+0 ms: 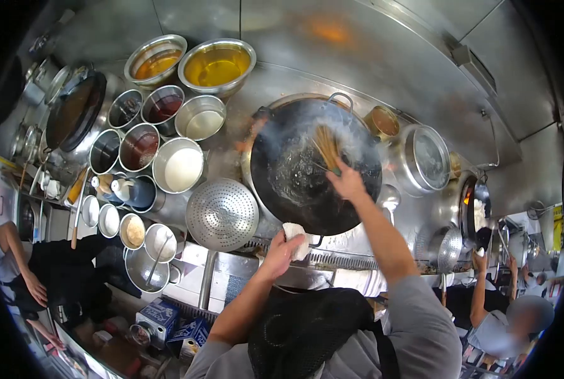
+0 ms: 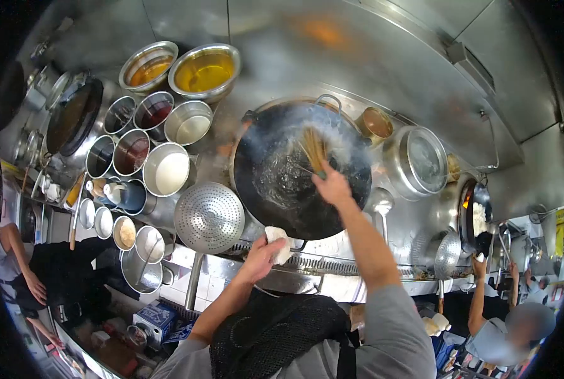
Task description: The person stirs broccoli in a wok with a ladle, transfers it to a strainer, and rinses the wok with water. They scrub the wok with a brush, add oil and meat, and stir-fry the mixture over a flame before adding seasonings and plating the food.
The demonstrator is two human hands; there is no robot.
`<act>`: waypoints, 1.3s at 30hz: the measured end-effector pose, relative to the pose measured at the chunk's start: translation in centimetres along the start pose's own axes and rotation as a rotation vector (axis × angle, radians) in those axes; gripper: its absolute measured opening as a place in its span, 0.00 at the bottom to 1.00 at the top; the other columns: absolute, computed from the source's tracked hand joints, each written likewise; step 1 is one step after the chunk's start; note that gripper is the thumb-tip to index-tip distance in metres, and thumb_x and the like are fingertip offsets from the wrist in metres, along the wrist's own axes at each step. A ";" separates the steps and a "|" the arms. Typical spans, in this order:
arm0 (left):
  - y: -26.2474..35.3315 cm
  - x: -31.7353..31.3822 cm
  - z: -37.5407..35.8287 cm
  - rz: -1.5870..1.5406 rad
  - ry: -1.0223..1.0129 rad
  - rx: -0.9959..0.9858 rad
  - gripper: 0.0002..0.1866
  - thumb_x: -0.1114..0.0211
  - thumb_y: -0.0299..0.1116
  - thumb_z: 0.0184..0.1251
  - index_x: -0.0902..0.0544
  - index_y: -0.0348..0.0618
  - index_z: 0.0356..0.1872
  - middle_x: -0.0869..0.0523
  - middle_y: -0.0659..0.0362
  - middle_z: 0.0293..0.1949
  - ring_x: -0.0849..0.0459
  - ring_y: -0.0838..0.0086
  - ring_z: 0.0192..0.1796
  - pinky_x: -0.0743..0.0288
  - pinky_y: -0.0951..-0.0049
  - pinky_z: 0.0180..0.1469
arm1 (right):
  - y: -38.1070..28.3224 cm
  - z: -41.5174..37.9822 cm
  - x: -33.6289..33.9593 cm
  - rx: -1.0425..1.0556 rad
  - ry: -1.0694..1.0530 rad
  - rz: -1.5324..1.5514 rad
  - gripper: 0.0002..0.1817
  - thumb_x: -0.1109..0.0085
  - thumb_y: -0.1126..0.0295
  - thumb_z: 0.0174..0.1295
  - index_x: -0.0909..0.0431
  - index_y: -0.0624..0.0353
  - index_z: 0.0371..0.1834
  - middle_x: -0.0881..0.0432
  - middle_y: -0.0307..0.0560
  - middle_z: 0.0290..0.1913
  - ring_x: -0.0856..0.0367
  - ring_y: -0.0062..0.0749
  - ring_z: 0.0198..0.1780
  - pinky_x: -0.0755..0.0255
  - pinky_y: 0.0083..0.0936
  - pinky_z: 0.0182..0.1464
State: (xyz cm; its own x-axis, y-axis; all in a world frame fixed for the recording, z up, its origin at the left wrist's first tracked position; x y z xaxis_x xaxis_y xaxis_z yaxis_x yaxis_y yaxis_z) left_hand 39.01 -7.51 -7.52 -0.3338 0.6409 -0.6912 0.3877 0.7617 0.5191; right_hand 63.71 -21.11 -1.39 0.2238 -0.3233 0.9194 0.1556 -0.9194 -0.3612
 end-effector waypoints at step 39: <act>0.5 -0.6 -0.9 0.082 -0.042 -0.106 0.18 0.42 0.29 0.75 0.31 0.36 0.62 0.19 0.57 0.52 0.18 0.72 0.54 0.23 0.69 0.57 | -9.8 -8.4 -4.6 0.474 -0.273 0.706 0.37 0.37 0.56 0.66 0.39 0.51 0.77 0.16 0.49 0.33 0.23 0.26 0.19 0.26 0.25 0.22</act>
State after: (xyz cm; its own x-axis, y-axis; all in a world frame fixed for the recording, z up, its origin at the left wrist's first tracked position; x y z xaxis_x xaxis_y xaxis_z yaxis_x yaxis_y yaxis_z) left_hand 38.63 -7.42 -6.39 -0.2677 0.6989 -0.6633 0.3187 0.7139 0.6235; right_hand 53.11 -12.47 -0.79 0.6295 -0.6592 0.4112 0.2626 -0.3176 -0.9111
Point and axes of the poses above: each hand's wrist, its own z-axis towards the middle knuckle, its own x-axis out of the back of the hand, y = z × x, the point moved 9 cm from there along z, towards the middle knuckle
